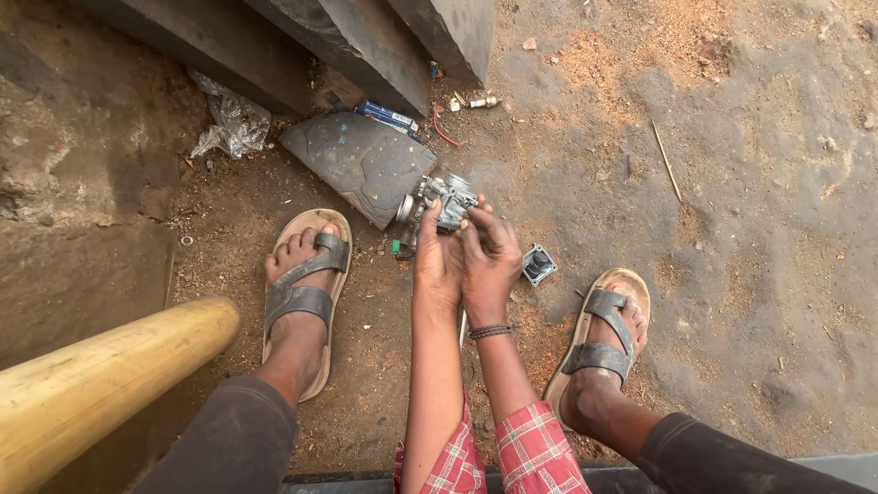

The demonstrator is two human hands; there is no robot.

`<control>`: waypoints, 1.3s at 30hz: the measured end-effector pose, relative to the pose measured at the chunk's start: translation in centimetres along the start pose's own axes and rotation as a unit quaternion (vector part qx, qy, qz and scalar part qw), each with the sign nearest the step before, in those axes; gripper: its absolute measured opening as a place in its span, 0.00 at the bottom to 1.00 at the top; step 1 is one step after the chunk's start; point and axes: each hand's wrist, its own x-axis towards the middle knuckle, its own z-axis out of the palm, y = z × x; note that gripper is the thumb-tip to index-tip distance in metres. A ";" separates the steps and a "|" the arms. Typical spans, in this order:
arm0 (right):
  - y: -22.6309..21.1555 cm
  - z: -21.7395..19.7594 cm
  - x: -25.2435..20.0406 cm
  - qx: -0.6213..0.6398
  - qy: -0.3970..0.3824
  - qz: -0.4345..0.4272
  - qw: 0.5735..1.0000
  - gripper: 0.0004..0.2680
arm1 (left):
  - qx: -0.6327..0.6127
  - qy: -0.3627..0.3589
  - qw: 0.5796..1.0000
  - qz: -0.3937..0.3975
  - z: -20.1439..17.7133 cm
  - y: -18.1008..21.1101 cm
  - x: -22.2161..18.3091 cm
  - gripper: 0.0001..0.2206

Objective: Disassembling and inspecting a motorcycle carburetor using a screwdriver.

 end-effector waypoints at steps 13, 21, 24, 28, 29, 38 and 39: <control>-1.1 0.1 -0.4 -0.021 0.020 0.026 0.999 0.07 | 0.003 0.002 1.000 0.012 -0.5 -0.4 0.5 0.26; -2.5 -0.2 -0.1 -0.004 0.018 0.012 1.000 0.09 | -0.009 -0.065 0.997 -0.028 -1.5 -0.6 1.0 0.27; -1.8 -0.2 0.1 0.033 0.021 0.039 0.999 0.09 | 0.032 -0.028 0.999 -0.026 0.0 0.0 0.2 0.26; -0.7 -0.4 0.2 0.026 0.018 0.045 0.999 0.07 | 0.026 -0.001 0.999 -0.041 -0.3 -0.3 0.1 0.26; -0.6 -0.4 0.3 0.012 0.014 0.049 0.999 0.06 | 0.031 0.005 0.999 -0.030 -0.4 -0.4 0.1 0.26; -0.3 -0.3 0.1 -0.028 -0.003 -0.013 1.000 0.06 | 0.017 -0.006 0.999 -0.033 -0.8 -0.2 0.4 0.29; -0.3 -0.4 0.2 -0.028 -0.007 -0.019 0.999 0.06 | 0.013 -0.028 0.999 -0.029 -1.2 -0.3 0.6 0.29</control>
